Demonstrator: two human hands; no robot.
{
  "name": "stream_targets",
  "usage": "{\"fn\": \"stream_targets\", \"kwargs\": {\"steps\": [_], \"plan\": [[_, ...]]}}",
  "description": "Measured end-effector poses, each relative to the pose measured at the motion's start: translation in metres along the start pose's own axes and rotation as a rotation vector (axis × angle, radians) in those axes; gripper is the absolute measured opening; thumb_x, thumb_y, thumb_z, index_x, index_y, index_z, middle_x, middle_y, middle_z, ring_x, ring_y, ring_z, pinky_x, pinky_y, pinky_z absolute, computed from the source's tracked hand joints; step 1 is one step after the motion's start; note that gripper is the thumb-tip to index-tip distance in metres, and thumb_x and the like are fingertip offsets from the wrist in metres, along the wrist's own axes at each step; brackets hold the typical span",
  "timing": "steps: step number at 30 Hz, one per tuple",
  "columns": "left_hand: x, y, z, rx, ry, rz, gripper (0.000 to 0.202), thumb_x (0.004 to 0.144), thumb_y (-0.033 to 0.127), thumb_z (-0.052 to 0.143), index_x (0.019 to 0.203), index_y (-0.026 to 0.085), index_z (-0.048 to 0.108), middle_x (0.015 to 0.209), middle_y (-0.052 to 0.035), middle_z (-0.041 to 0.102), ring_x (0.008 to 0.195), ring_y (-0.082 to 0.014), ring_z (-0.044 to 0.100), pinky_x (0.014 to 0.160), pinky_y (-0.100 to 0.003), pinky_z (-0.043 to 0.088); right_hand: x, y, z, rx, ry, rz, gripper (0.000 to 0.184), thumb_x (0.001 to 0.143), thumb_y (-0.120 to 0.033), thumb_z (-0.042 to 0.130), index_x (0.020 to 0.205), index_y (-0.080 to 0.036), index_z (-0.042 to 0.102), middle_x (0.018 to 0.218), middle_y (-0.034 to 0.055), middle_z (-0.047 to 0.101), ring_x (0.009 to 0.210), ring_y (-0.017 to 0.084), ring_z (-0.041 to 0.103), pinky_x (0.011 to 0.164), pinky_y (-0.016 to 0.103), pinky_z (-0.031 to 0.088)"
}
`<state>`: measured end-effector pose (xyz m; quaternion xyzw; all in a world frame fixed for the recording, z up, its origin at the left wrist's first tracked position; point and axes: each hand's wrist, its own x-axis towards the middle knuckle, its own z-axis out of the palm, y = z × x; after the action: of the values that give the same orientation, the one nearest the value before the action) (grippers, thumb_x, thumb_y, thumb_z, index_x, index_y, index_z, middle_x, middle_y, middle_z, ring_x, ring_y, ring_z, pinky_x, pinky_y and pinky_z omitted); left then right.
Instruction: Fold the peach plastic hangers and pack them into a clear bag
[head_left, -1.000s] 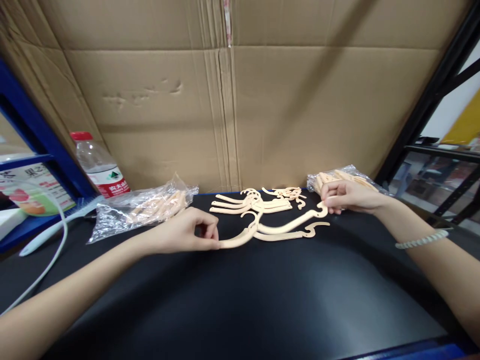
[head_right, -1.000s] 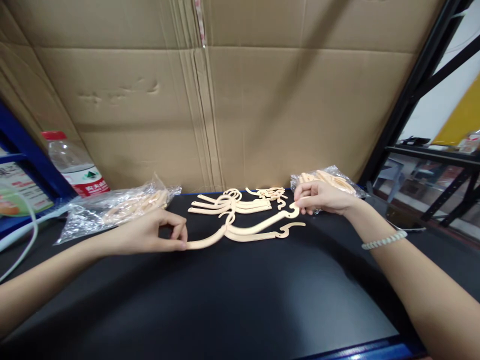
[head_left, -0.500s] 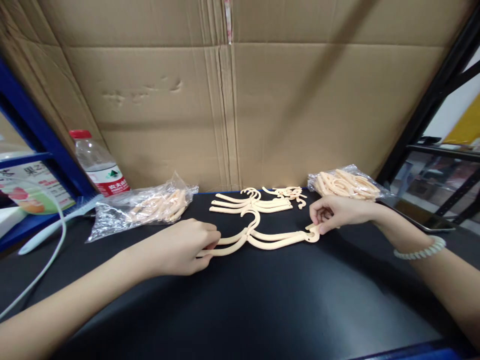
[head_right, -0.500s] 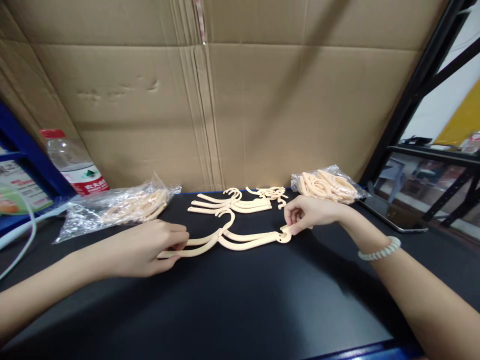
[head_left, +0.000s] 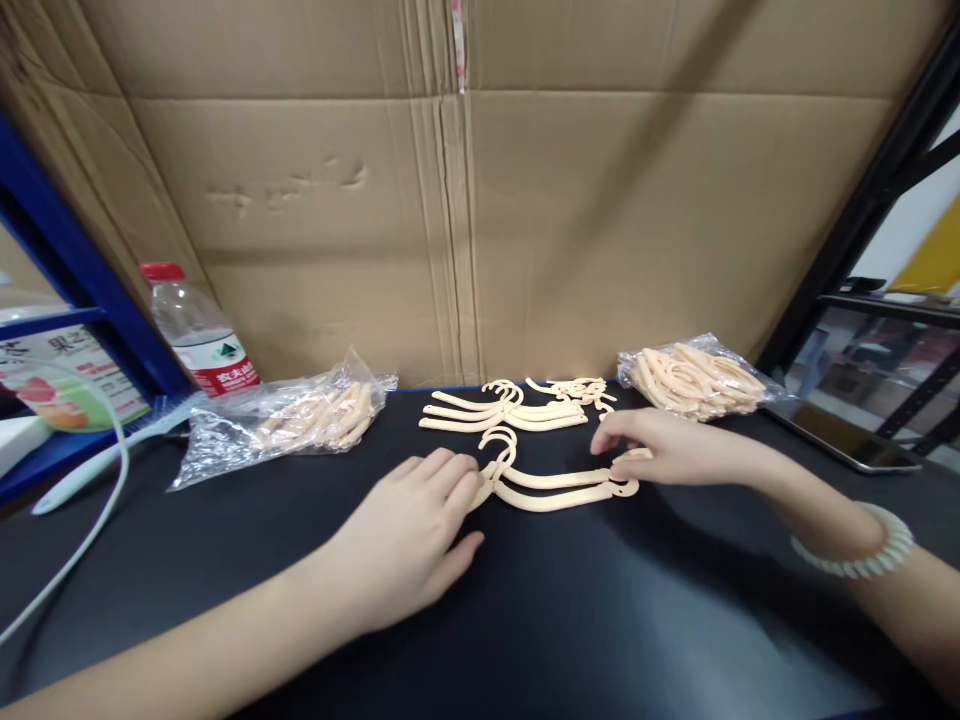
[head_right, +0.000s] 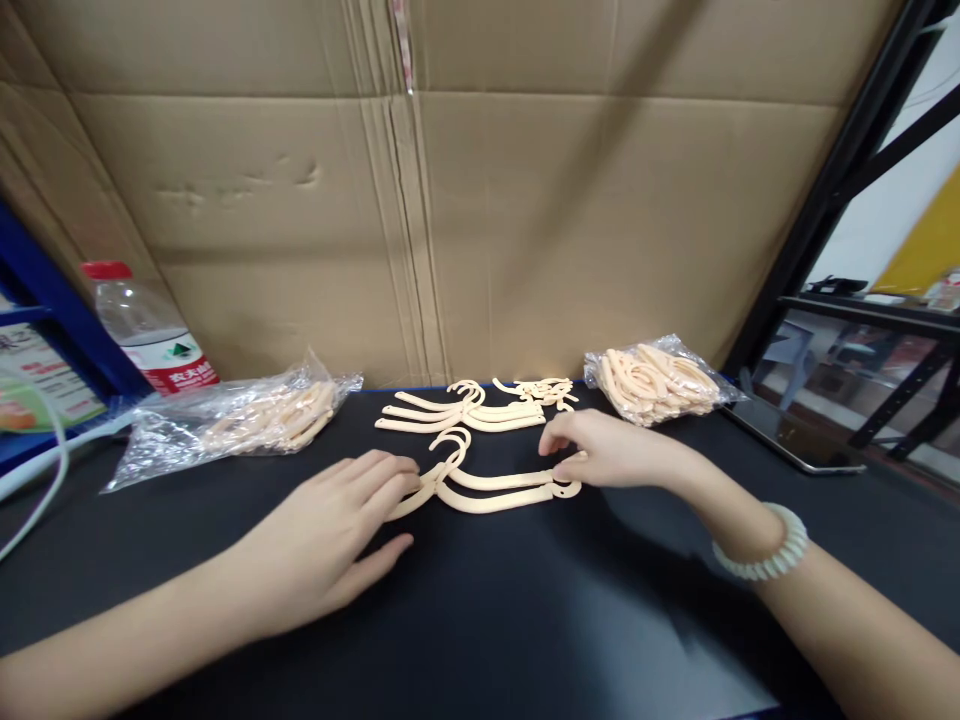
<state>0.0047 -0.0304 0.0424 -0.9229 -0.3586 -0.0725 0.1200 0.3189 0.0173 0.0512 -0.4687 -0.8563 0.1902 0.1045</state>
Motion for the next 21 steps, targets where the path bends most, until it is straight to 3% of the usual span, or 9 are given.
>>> {"fn": "stream_targets", "kwargs": {"steps": [3, 7, 13, 21], "plan": [[-0.004, 0.01, 0.011, -0.101, 0.078, -0.011, 0.047, 0.086, 0.03, 0.051, 0.132, 0.021, 0.048, 0.137, -0.0126, 0.052, 0.122, -0.0325, 0.05, 0.098, -0.045, 0.041, -0.003, -0.019, 0.013, -0.007, -0.017, -0.036, 0.042, 0.081, -0.028, 0.062, 0.121, -0.016, 0.06, 0.119, 0.0123, 0.061, 0.105, 0.027, 0.058, 0.091, 0.036, 0.044], [-0.007, 0.008, 0.022, -0.143, 0.041, -0.041, 0.047, 0.088, 0.016, 0.04, 0.135, 0.019, 0.047, 0.134, -0.0125, 0.056, 0.116, -0.0301, 0.056, 0.094, -0.044, 0.047, -0.005, -0.029, 0.021, -0.104, -0.056, -0.101, 0.04, 0.076, -0.024, 0.07, 0.115, -0.019, 0.065, 0.111, 0.0105, 0.062, 0.103, 0.028, 0.057, 0.09, 0.036, 0.045], [-0.002, -0.004, 0.033, -0.134, 0.027, -0.028, 0.054, 0.086, 0.004, 0.034, 0.137, 0.019, 0.046, 0.137, -0.0106, 0.054, 0.114, -0.0288, 0.057, 0.091, -0.045, 0.05, -0.004, -0.017, 0.01, -0.232, -0.03, 0.03, 0.053, 0.068, -0.018, 0.075, 0.12, -0.016, 0.062, 0.115, 0.0123, 0.061, 0.103, 0.029, 0.057, 0.085, 0.035, 0.046], [0.0, -0.011, 0.041, -0.179, 0.108, -0.015, 0.046, 0.09, 0.006, 0.038, 0.131, 0.021, 0.051, 0.131, -0.0072, 0.058, 0.111, -0.0242, 0.058, 0.09, -0.041, 0.052, -0.004, -0.015, 0.002, -0.248, -0.058, 0.097, 0.023, 0.068, -0.017, 0.069, 0.091, -0.021, 0.069, 0.091, 0.0027, 0.067, 0.083, 0.022, 0.061, 0.067, 0.028, 0.043]]}}
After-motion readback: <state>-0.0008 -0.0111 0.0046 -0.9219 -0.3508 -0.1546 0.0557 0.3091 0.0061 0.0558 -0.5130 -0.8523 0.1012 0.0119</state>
